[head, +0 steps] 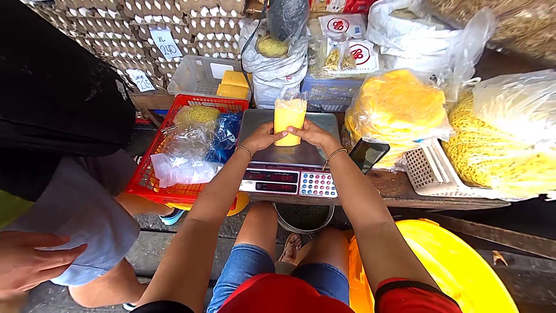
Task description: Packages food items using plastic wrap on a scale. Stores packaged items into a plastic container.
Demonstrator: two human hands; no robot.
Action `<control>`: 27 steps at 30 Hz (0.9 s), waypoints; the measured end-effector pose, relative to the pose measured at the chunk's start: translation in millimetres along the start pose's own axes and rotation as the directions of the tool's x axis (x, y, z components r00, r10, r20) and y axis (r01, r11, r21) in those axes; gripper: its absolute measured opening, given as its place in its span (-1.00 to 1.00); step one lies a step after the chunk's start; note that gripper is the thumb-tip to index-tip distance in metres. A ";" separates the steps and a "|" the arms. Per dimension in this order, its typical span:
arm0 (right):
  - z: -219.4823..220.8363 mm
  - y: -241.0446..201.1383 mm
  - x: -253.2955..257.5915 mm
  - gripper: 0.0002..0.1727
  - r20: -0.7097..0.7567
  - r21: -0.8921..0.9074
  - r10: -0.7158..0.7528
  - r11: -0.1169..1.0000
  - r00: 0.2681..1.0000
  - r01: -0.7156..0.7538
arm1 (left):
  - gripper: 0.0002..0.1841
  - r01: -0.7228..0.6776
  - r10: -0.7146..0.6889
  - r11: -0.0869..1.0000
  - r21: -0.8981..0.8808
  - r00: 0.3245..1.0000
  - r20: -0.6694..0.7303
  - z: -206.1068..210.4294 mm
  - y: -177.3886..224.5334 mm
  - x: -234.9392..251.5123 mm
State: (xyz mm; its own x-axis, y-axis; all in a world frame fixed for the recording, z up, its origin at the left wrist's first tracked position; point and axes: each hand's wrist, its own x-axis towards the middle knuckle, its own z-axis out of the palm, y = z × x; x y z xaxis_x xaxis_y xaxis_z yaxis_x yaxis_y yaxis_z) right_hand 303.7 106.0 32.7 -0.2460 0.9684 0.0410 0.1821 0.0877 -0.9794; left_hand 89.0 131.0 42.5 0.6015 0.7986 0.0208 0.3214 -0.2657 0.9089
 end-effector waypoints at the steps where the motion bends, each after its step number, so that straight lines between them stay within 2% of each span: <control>1: 1.1 -0.2 0.1 -0.35 -0.010 -0.002 0.008 1.000 1.000 -0.008 | -0.53 0.002 -0.002 1.000 -0.012 1.000 -0.013 1.4 -1.6 -0.4; 5: 4.3 0.3 -0.5 -0.34 -0.065 0.009 -0.001 1.000 0.998 0.001 | -0.55 0.004 -0.003 1.000 0.020 1.000 -0.020 1.2 -5.1 3.9; 8: 8.3 6.3 -1.1 -0.40 -0.130 0.029 -0.009 1.000 0.991 0.012 | -0.57 0.033 -0.033 0.997 0.067 0.999 -0.003 -0.5 -2.3 4.3; 12: 12.0 6.9 -1.8 -0.45 -0.178 0.041 0.002 0.999 0.984 0.006 | -0.54 0.047 -0.048 0.997 -0.063 0.999 -0.009 -0.5 -1.7 6.8; 16: 7.8 4.9 0.9 -0.44 -0.148 -0.039 0.019 0.999 0.989 -0.025 | -0.55 -0.017 -0.008 0.971 -0.238 0.995 -0.102 4.2 -5.3 6.9; 22: 13.3 7.3 3.6 -0.40 -0.207 -0.131 0.029 0.990 0.978 -0.057 | -0.58 0.052 -0.073 0.980 -0.193 0.992 -0.100 3.3 -4.1 8.6; 27: 15.8 12.3 5.2 -0.26 -0.306 -0.280 0.037 0.952 0.951 -0.127 | -0.54 0.143 -0.162 0.980 -0.139 0.978 -0.131 6.5 -0.2 13.0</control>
State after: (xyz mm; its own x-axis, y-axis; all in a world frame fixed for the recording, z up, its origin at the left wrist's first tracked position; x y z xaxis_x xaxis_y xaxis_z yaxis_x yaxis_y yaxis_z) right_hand 289.6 108.5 17.8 0.0640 0.9959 0.0636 0.4711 0.0260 -0.8817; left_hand 101.5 137.9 39.9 0.4407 0.8948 -0.0720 0.2991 -0.0708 0.9516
